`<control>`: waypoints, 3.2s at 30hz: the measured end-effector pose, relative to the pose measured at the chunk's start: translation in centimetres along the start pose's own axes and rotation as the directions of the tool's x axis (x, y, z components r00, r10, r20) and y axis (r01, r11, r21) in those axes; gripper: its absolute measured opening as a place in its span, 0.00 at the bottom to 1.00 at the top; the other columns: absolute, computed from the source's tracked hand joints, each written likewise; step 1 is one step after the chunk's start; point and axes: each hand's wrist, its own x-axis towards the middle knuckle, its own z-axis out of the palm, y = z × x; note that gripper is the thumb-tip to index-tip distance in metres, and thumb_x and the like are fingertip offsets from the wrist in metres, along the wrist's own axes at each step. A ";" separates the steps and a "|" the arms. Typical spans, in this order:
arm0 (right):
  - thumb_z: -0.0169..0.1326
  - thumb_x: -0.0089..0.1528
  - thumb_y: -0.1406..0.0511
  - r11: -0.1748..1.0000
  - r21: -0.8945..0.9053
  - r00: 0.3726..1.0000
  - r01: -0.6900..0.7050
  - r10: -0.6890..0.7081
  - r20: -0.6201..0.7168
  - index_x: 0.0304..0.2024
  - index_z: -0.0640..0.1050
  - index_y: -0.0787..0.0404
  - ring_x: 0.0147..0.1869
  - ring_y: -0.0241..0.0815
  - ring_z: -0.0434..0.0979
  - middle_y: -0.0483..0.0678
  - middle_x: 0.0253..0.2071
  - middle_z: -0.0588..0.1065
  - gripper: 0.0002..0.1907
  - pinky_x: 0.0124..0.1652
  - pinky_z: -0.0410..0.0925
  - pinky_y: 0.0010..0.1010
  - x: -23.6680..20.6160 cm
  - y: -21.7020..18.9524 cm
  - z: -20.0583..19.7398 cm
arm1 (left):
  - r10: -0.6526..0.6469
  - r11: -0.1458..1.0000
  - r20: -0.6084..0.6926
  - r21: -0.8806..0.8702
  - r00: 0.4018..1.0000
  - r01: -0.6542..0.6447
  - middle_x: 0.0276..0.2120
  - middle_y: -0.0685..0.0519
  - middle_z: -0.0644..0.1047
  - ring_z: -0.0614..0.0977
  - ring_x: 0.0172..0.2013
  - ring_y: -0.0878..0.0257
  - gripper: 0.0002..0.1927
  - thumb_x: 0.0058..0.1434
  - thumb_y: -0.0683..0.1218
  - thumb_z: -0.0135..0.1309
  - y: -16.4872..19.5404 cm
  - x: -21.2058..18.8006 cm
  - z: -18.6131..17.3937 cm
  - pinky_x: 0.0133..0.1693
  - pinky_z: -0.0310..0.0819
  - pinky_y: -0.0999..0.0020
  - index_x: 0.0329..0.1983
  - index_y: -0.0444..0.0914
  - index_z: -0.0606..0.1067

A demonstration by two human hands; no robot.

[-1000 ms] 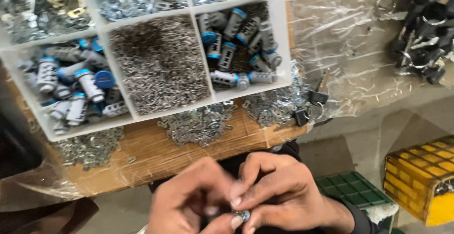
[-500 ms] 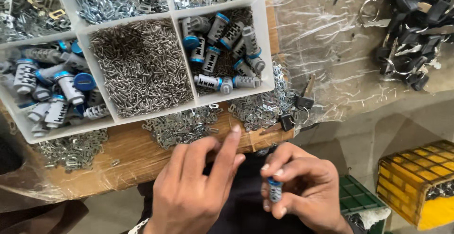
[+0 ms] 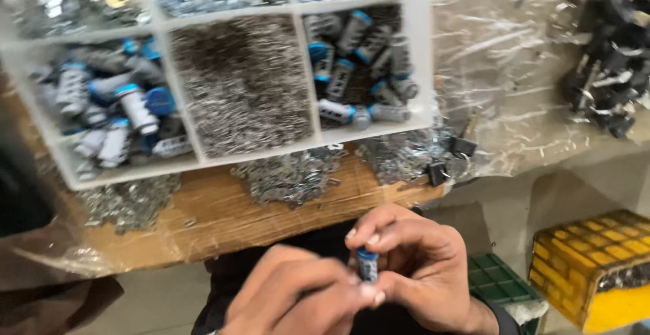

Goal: The person repeatedly picks small metal key fob components from a tray and inserts them into cylindrical key fob bodies. The person handles the components one at a time, rotating the fob body to align and seat the metal piece before moving to the next unit.

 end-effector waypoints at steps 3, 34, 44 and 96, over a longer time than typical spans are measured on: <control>0.69 0.59 0.78 0.980 -0.115 0.986 0.163 -0.158 0.046 0.52 0.79 0.69 0.57 0.48 0.80 0.64 0.51 0.76 0.20 0.53 0.77 0.33 0.2 0.3 0.5 | 0.062 0.988 -0.086 0.148 0.994 -0.049 0.33 0.57 0.78 0.80 0.33 0.63 0.14 0.48 0.40 0.69 0.3 0.7 0.5 0.35 0.79 0.71 0.37 0.43 0.79; 0.69 0.57 0.79 0.998 -0.058 0.998 -0.006 0.010 0.061 0.50 0.79 0.70 0.49 0.50 0.83 0.66 0.53 0.75 0.19 0.41 0.82 0.36 3.2 1.8 4.7 | -0.069 0.994 -0.326 0.058 0.943 0.092 0.31 0.59 0.79 0.80 0.32 0.65 0.07 0.59 0.43 0.65 -3.2 -3.0 -5.6 0.36 0.76 0.70 0.33 0.44 0.76; 0.69 0.56 0.80 0.981 -0.183 0.994 0.065 -0.047 0.103 0.50 0.81 0.70 0.55 0.46 0.81 0.63 0.53 0.76 0.19 0.51 0.79 0.31 2.4 1.2 3.1 | 0.009 0.985 -0.217 0.167 0.976 0.028 0.34 0.58 0.80 0.78 0.34 0.62 0.07 0.65 0.46 0.62 -2.3 -2.6 -1.8 0.39 0.76 0.69 0.35 0.40 0.75; 0.56 0.77 0.73 0.746 -0.335 0.684 0.575 -0.663 -0.303 0.56 0.76 0.75 0.44 0.45 0.75 0.68 0.50 0.77 0.08 0.51 0.68 0.33 -5.3 -6.9 -12.7 | 0.328 0.792 0.181 0.482 0.927 -0.374 0.47 0.48 0.76 0.77 0.46 0.54 0.12 0.64 0.43 0.59 -0.4 7.4 6.0 0.46 0.77 0.62 0.49 0.33 0.79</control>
